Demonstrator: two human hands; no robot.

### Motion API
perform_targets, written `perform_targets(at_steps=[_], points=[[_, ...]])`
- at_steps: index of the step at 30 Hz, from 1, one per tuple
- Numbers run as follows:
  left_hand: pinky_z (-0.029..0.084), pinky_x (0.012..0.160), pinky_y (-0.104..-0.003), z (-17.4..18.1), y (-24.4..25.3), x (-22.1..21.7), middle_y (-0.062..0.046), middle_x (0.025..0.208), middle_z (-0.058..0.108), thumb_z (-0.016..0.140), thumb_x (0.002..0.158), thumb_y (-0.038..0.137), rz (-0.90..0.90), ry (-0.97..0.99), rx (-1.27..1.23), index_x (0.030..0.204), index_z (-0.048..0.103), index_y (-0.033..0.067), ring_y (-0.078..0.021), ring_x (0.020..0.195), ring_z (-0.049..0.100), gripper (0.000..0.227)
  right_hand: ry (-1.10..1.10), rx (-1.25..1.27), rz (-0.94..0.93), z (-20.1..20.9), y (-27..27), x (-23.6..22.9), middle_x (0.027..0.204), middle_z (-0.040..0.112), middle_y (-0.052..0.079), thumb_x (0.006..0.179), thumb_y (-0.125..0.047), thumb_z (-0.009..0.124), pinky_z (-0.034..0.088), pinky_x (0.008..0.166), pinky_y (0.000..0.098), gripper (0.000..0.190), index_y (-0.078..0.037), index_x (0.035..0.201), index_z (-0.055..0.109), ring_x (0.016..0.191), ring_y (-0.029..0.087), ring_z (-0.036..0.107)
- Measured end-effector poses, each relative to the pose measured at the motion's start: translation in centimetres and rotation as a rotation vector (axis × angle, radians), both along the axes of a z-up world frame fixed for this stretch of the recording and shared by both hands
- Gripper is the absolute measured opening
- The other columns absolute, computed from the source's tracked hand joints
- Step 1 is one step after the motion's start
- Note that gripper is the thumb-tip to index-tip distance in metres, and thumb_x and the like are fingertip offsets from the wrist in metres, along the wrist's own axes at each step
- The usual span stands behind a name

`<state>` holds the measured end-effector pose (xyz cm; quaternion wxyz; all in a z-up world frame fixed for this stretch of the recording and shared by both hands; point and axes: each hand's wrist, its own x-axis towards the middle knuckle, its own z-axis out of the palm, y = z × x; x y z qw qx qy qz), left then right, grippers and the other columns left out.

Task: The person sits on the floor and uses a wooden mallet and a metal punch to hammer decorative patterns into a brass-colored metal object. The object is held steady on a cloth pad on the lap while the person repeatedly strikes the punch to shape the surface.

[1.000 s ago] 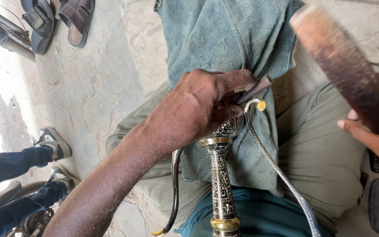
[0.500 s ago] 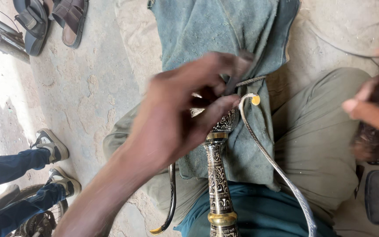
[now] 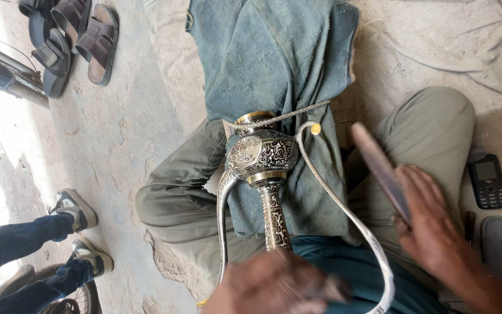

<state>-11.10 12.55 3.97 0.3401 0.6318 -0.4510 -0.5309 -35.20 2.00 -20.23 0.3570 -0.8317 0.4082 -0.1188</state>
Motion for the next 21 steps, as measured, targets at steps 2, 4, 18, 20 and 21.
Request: perform_targets(at_steps=[2,4,18,20,21], points=[[0.062,0.081,-0.032,-0.8,2.3,-2.3,-0.005,0.098,0.075,0.063,0.102,0.023,-0.013,-0.04,0.118,0.106,0.071,0.0135,-0.016,0.092,0.077,0.013,0.049,0.064,0.043,0.5,1.2,0.4,0.155,0.038,0.026,0.071,0.001,0.067,0.036,0.119,0.0489,0.087,0.006,0.151,0.033,0.148,0.04,0.035],[0.062,0.067,-0.032,-3.3,3.8,-3.6,-0.002,0.094,0.076,0.066,0.102,0.022,-0.443,-0.743,-0.265,0.099,0.071,0.0147,-0.017,0.087,0.08,0.009,0.039,0.134,0.062,0.9,1.8,0.7,0.154,0.04,0.024,0.073,-0.002,0.07,0.036,0.116,0.0468,0.082,0.002,0.148,0.037,0.146,0.039,0.036],[0.057,0.062,-0.032,-0.4,2.1,-3.2,0.002,0.067,0.063,0.072,0.098,0.04,-0.387,-0.895,-0.282,0.087,0.064,0.0162,-0.0132,0.064,0.069,0.027,-0.602,0.71,-0.072,5.7,3.1,0.7,0.119,0.078,0.011,0.083,-0.007,0.074,0.061,0.091,0.034,0.045,-0.001,0.127,0.067,0.112,0.021,0.074],[0.052,0.056,-0.028,4.1,-0.6,-1.1,0.0,0.066,0.061,0.069,0.1,0.032,0.005,-0.443,-0.107,0.081,0.064,0.0093,-0.0115,0.06,0.059,0.03,-0.555,0.731,0.018,7.5,3.6,1.8,0.116,0.076,0.009,0.084,-0.009,0.076,0.061,0.09,0.0331,0.039,-0.002,0.122,0.071,0.11,0.02,0.072],[0.05,0.053,-0.026,6.2,-2.1,-0.3,-0.001,0.065,0.061,0.067,0.101,0.028,0.195,-0.213,-0.026,0.077,0.064,0.0058,-0.0107,0.058,0.053,0.032,-0.534,0.735,0.066,8.4,3.7,2.6,0.115,0.076,0.008,0.085,-0.009,0.078,0.061,0.09,0.0326,0.036,-0.002,0.12,0.073,0.108,0.019,0.072]])
